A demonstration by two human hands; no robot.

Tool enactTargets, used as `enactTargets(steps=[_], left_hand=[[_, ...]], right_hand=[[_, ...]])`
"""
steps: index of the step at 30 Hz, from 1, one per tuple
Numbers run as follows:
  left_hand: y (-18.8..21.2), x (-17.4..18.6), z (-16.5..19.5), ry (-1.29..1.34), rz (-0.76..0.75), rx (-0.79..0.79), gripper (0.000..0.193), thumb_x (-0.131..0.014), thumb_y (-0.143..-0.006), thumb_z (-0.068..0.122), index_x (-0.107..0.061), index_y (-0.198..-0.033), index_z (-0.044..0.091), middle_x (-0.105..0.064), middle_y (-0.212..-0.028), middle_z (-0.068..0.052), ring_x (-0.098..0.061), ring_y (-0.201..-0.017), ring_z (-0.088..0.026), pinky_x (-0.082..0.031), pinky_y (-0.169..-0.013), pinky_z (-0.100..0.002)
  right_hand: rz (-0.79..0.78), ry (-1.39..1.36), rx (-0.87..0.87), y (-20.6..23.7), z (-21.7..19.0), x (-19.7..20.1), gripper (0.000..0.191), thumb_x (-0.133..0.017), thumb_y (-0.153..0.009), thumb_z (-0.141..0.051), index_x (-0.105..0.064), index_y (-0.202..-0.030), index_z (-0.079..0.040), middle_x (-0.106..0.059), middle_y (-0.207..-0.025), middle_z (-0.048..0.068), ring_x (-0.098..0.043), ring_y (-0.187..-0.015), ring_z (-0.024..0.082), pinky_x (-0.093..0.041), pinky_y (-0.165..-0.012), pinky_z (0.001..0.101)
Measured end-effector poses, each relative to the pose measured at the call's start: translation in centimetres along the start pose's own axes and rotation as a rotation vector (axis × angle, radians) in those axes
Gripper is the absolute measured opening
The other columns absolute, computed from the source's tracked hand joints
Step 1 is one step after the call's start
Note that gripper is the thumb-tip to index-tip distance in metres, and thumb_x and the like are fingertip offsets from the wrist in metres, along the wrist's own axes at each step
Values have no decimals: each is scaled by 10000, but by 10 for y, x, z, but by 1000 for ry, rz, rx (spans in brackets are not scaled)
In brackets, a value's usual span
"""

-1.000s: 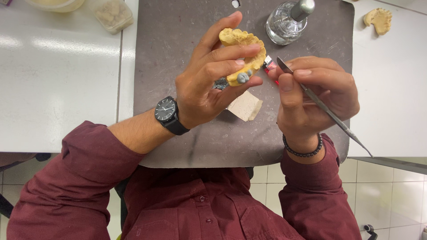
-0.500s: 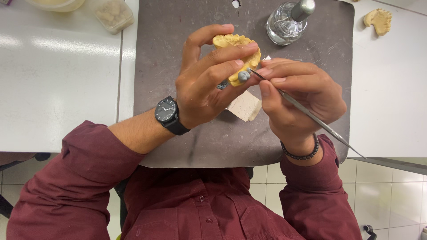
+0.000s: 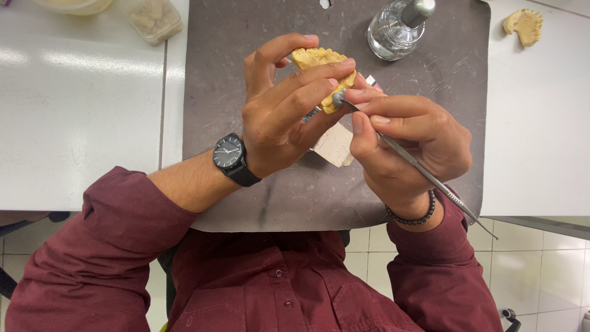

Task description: The person holds a yellow dental stone model with a wax pattern in one hand and uses a metal wax carver to sculpt and refine the wax on the teeth, rotating the model to reach different surfaces. They occasionally reposition the model and continue carving the wax around the tooth areas.

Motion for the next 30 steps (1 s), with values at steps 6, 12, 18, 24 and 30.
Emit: enactTargets(steps=[6,12,18,24,30], left_hand=[[1,0,-1,1,-20,-5,404,-904,-1043,219,-596,-1299,165,-690,-1399,-13,-523,-1407,-292,-388,-1008,-437],[1,-1,-1,-10,-16,-3,404,-897,-1045,230,-598,-1309,171,-688,-1402,-3,-515,-1411,-286,-386,-1005,-435],[1,-1,0,-21,-17,-9,414,-898,-1043,225,-596,-1320,169,-685,-1405,-5,-520,-1400,-294,-383,-1004,-439],[-1,0,1,-23,-15,-9,397,-906,-1036,212,-612,-1298,164,-692,-1393,-3,-534,-1391,-287,-379,-1006,-438],[-1,0,0,-19,-13,-16,384,-898,-1043,217,-611,-1293,161,-692,-1398,0,-528,-1391,-291,-375,-1003,-431]], right_hand=[[1,10,-8,-1,-1,-1,255,-728,-927,175,-530,-962,18,-706,-997,210,-773,-941,283,-684,-917,401],[5,10,-7,-1,-1,-1,253,-731,-923,175,-533,-953,20,-706,-990,210,-775,-935,280,-687,-907,398],[1,26,2,-1,-2,-1,254,-734,-924,171,-533,-939,17,-707,-985,208,-775,-933,281,-685,-902,396],[7,-10,-27,0,0,-1,243,-731,-928,167,-539,-945,18,-710,-981,197,-777,-929,271,-686,-909,396],[16,2,-14,0,0,-1,245,-735,-921,170,-545,-945,17,-711,-978,196,-776,-925,267,-681,-896,384]])
Point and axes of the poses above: each hand's wrist, its own y-axis away from the middle knuckle, its own x-axis out of the back of the hand, z = x × y, the point moved 7 cm from there along -y, towards the middle knuckle
